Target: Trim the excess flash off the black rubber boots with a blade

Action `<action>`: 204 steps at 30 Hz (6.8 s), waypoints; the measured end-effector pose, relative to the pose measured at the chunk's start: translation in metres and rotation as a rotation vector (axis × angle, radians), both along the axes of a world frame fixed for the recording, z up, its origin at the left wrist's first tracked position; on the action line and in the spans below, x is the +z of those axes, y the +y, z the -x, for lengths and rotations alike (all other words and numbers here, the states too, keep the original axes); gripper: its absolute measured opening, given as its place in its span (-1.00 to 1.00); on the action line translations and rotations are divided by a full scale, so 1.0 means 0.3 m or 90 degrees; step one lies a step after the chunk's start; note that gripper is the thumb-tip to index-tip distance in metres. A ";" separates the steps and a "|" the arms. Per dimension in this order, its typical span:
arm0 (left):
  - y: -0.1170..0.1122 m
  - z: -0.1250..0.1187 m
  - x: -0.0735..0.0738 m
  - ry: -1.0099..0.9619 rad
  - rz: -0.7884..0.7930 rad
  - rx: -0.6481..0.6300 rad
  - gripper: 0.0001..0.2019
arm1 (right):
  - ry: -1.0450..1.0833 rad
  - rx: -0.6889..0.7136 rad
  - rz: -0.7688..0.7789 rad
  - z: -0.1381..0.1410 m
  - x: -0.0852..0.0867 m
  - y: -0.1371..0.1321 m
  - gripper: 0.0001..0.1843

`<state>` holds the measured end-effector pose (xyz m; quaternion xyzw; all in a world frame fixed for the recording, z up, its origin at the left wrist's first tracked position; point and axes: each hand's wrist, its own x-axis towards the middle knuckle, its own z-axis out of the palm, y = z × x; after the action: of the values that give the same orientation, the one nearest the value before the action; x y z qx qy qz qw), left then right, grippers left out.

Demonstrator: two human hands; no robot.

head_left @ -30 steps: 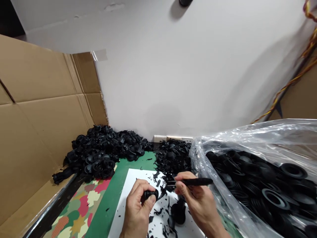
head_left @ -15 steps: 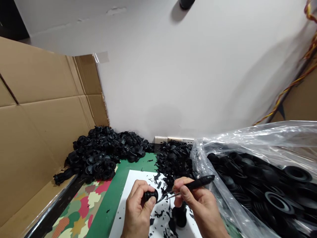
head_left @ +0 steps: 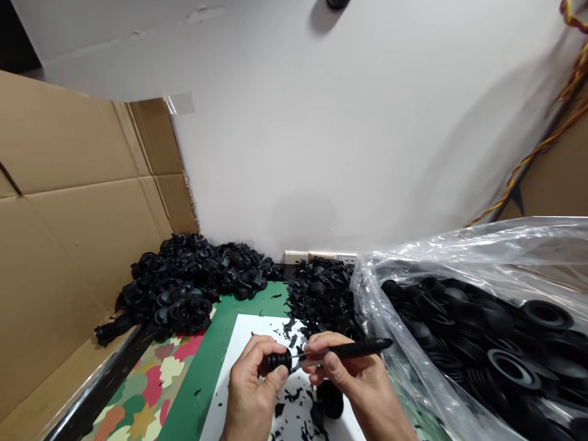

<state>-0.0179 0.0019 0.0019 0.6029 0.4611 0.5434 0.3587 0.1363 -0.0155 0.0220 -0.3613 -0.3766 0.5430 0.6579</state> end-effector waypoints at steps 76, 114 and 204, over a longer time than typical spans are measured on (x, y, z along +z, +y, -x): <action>-0.005 -0.018 -0.021 0.012 0.039 -0.085 -0.93 | -0.023 -0.051 -0.020 0.046 -0.053 0.002 -0.75; -0.020 -0.014 -0.027 -0.049 0.121 -0.008 -0.87 | -0.147 -0.008 -0.103 -0.032 -0.076 0.022 -0.78; -0.016 -0.024 -0.013 -0.005 0.068 -0.013 -0.91 | -0.197 -0.022 -0.078 -0.005 -0.071 0.007 -0.75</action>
<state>-0.0107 -0.0029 -0.0019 0.5853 0.4818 0.5171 0.3974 0.1379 -0.0133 0.0008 -0.4064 -0.4994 0.4456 0.6220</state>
